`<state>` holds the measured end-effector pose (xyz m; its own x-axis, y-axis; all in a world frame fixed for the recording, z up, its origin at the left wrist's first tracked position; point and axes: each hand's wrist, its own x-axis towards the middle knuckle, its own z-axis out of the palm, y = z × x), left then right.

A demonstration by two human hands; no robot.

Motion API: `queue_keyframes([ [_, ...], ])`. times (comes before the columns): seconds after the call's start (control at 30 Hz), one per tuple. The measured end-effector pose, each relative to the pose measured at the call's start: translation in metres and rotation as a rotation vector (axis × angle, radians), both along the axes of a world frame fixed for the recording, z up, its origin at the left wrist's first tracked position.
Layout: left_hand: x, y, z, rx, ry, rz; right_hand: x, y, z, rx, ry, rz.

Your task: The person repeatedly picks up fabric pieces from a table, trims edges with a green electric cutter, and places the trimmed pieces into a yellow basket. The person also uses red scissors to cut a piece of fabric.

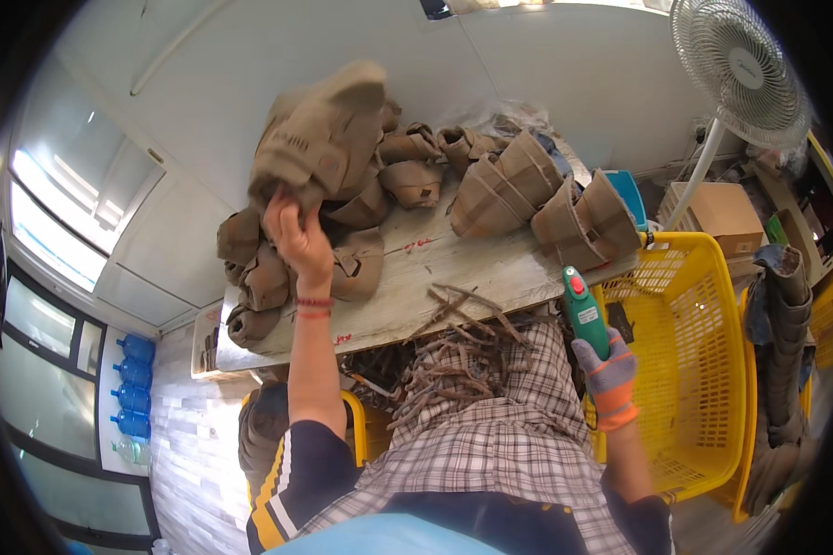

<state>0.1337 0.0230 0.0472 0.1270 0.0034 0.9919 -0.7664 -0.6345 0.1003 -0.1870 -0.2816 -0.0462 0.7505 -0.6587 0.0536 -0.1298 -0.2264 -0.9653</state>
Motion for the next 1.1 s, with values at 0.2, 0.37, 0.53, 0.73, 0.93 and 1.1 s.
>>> queue_keyframes([
  [0.2,0.107,-0.136,0.055,0.14,0.086,-0.141,0.0,0.001,0.002,-0.037,0.006,-0.039],
  [0.37,0.205,-0.198,0.018,0.242,0.312,-0.122,-0.003,-0.002,0.011,-0.008,0.024,-0.051],
  [0.53,0.18,-0.216,-0.062,-0.094,0.54,-0.357,-0.006,-0.017,-0.011,0.031,0.081,-0.093],
  [0.73,0.065,-0.169,-0.199,-1.086,1.522,-0.987,0.011,-0.019,-0.021,0.026,0.092,-0.101],
  [0.93,0.049,-0.187,-0.168,-1.196,1.601,-1.146,0.02,-0.007,-0.018,0.011,0.065,-0.041],
  [1.1,0.022,-0.154,-0.156,-0.97,1.257,-1.149,0.019,-0.006,-0.018,0.023,0.083,0.005],
])
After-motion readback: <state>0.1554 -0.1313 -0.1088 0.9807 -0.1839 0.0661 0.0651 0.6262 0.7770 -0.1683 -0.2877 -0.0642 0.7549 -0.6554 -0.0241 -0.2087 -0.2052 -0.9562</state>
